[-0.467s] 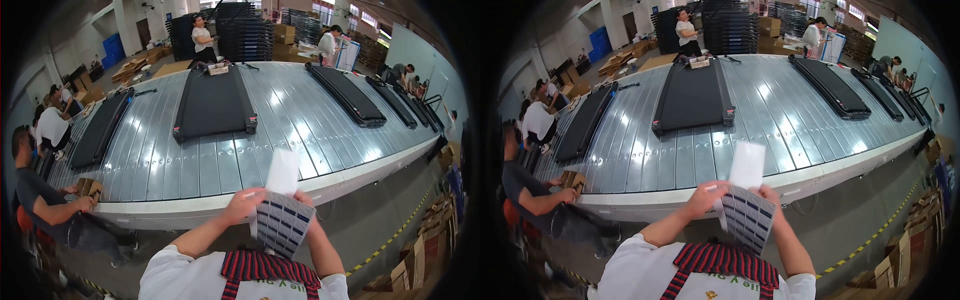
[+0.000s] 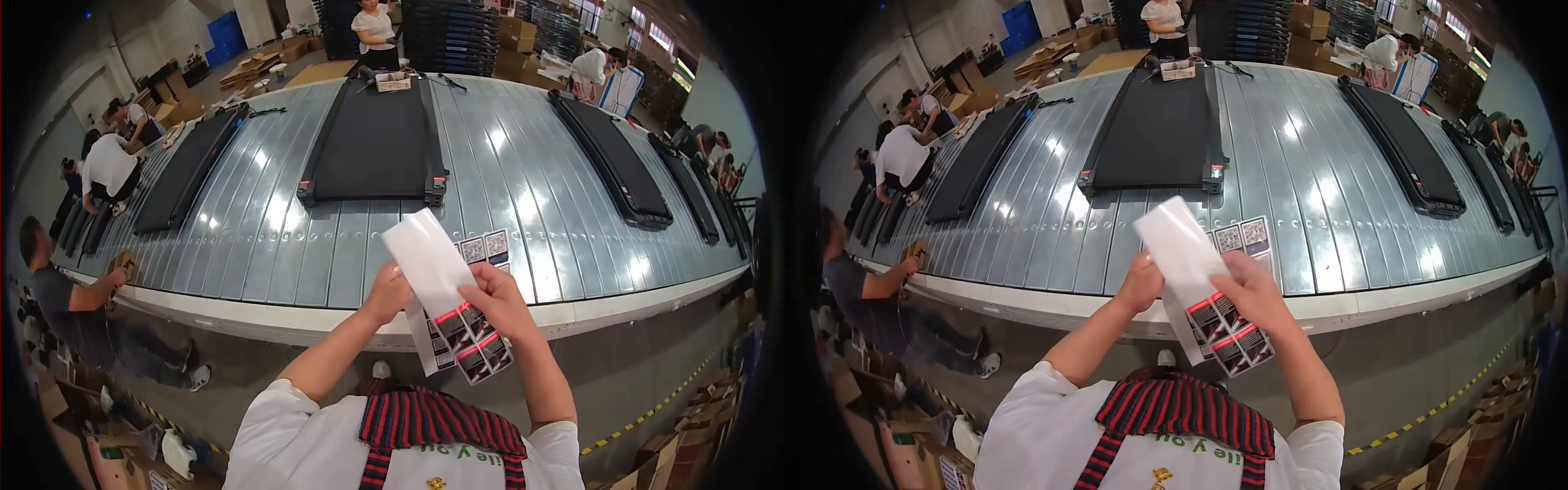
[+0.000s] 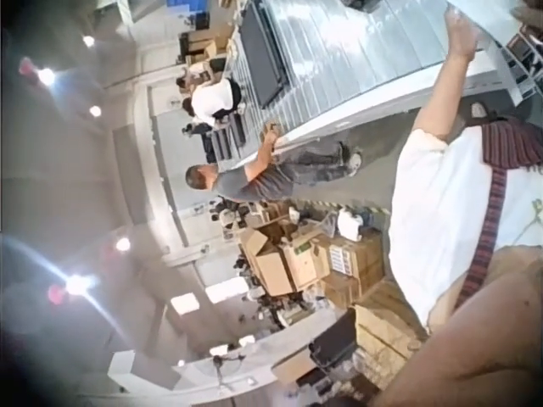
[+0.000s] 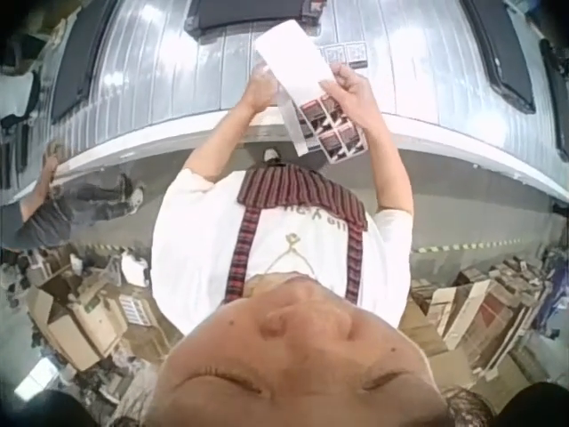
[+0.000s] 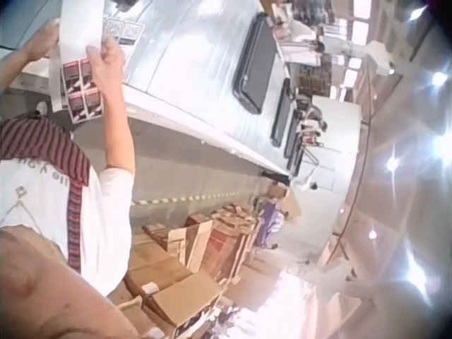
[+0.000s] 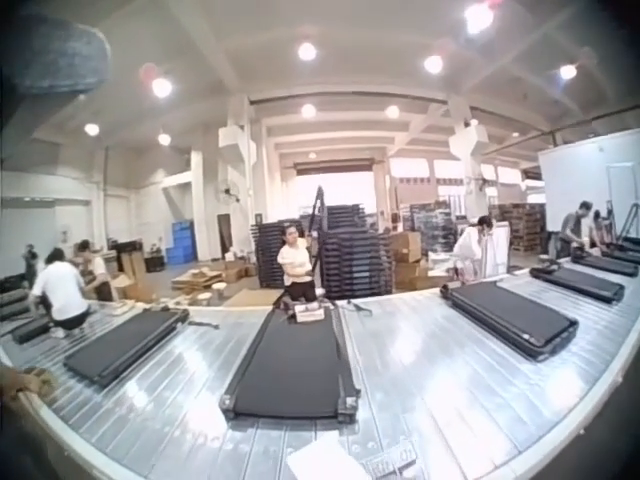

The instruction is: Applying informational and warning stickers to the frames of treadmills on a conveyor belt.

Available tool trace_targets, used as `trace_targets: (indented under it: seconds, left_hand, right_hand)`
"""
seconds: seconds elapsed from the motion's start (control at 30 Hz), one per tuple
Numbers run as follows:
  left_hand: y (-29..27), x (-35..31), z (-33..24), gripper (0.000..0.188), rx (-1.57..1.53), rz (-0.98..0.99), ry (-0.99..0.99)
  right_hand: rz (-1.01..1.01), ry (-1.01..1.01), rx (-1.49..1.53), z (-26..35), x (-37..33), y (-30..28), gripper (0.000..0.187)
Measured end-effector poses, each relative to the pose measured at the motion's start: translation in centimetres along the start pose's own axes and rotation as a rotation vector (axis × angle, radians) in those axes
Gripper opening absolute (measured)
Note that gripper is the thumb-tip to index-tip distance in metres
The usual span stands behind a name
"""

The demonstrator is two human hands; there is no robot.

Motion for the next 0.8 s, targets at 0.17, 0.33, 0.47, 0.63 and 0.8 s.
trace_targets:
  seconds: [0.17, 0.33, 0.47, 0.63, 0.8]
  left_hand:
    - [-2.7, 2.6, -2.3, 0.031, -0.389, -0.080, -0.068]
    - [-5.1, 3.8, -2.9, 0.035, -0.066, 0.020, 0.127]
    - [-8.5, 5.4, -2.0, 0.034, -0.325, 0.047, -0.044]
    - [-10.7, 6.5, -1.7, 0.034, -0.439, 0.014, -0.048]
    - [-13.1, 8.0, -2.2, 0.032, -0.421, -0.045, -0.008]
  right_hand:
    - [-0.240, -0.097, 0.056, -2.4, 4.0, 1.0, 0.018]
    - [-0.338, -0.217, -0.040, -2.5, 8.9, 3.6, 0.025]
    - [-0.369, -0.216, -0.227, -1.6, 11.2, 5.9, 0.030]
    - [-0.419, -0.235, -0.416, -2.8, 14.1, 7.0, 0.029]
    - [-0.544, -0.529, -0.789, -2.4, 15.9, 8.2, 0.020]
Point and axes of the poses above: each hand's wrist, its own x-axis towards the middle knuckle, its own y-axis out of the palm, z = x × y, the point moved 4 cm from there along x, towards the middle knuckle, and after that the axes turned 6 degrees about -y, right-handed, at the moved point
